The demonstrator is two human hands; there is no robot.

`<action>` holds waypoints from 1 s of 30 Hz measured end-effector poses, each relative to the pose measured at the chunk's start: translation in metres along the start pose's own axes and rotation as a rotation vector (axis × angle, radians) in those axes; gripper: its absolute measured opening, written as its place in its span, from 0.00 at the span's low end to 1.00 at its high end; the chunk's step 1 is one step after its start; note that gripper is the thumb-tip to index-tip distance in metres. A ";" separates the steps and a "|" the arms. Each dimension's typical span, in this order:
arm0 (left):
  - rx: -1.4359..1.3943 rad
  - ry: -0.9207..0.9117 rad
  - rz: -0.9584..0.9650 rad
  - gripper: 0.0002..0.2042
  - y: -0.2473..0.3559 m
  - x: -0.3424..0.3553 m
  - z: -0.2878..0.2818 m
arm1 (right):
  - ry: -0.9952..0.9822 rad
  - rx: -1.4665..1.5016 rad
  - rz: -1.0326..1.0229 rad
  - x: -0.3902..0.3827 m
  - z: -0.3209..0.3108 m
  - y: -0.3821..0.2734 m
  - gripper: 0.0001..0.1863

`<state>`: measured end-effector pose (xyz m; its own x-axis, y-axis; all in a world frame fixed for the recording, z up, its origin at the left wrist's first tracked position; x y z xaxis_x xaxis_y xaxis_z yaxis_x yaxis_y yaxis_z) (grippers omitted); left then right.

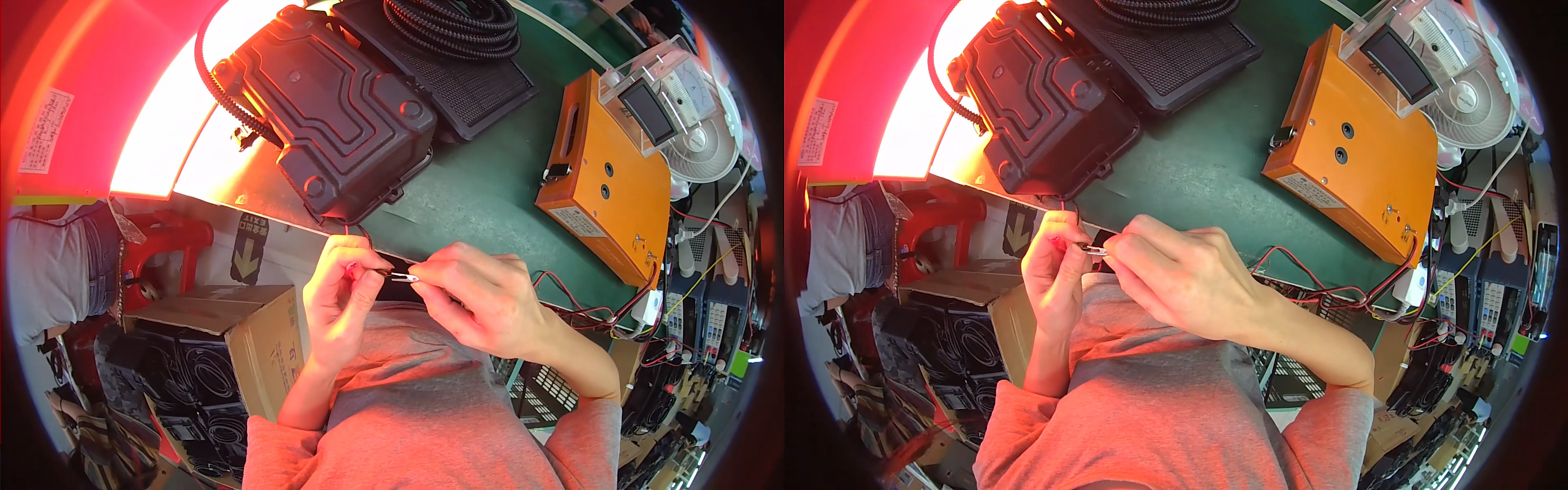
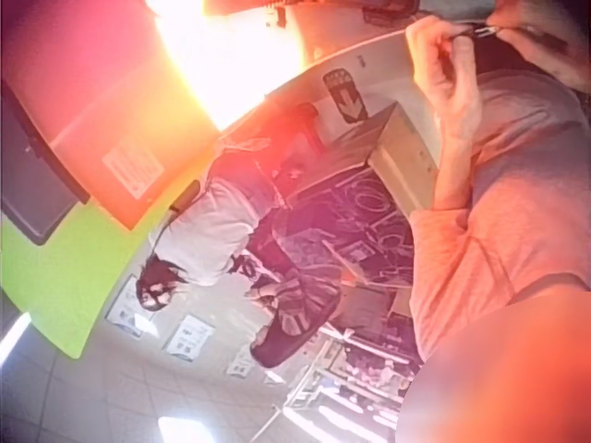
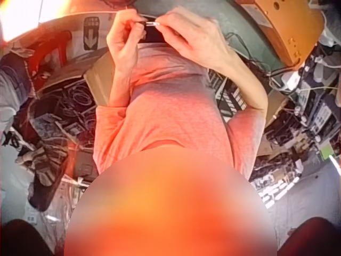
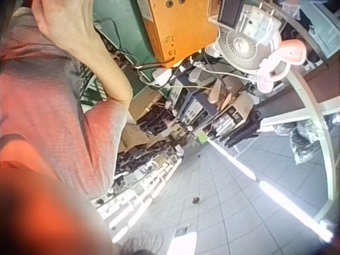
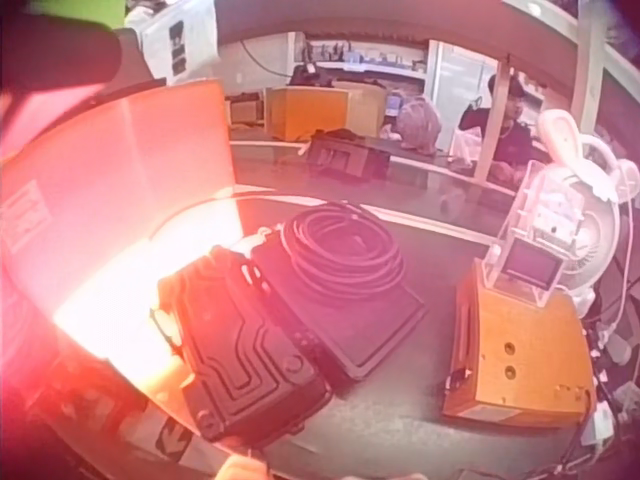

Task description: Testing an electronic device by connecting it to a test station using cables and alligator clips.

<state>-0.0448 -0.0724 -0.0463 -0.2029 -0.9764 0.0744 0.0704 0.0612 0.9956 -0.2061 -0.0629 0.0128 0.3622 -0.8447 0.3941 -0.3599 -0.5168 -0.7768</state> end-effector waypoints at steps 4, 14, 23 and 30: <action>0.012 -0.003 0.032 0.04 0.000 0.001 0.000 | -0.003 0.005 -0.008 0.000 0.000 0.000 0.11; 0.127 -0.024 0.082 0.04 -0.005 0.001 -0.002 | -0.050 -0.122 0.015 -0.001 0.004 -0.006 0.10; 0.268 0.016 0.098 0.07 0.004 0.001 0.001 | -0.062 -0.251 0.011 -0.003 -0.009 -0.006 0.14; 0.428 0.146 0.124 0.10 0.023 -0.010 -0.006 | -0.369 -0.324 -0.138 -0.053 -0.031 -0.054 0.13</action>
<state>-0.0353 -0.0627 -0.0249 -0.0771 -0.9733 0.2164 -0.3296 0.2297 0.9158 -0.2324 0.0057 0.0491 0.6835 -0.6904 0.2368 -0.5144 -0.6858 -0.5147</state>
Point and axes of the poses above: each hand's wrist, its own x-axis towards the middle knuckle, its own z-axis out of the palm, y = z × x, the point moved 2 cm from there along x, towards the middle knuckle, and after that the axes turned 14 degrees about x, right-handed, at the moved point
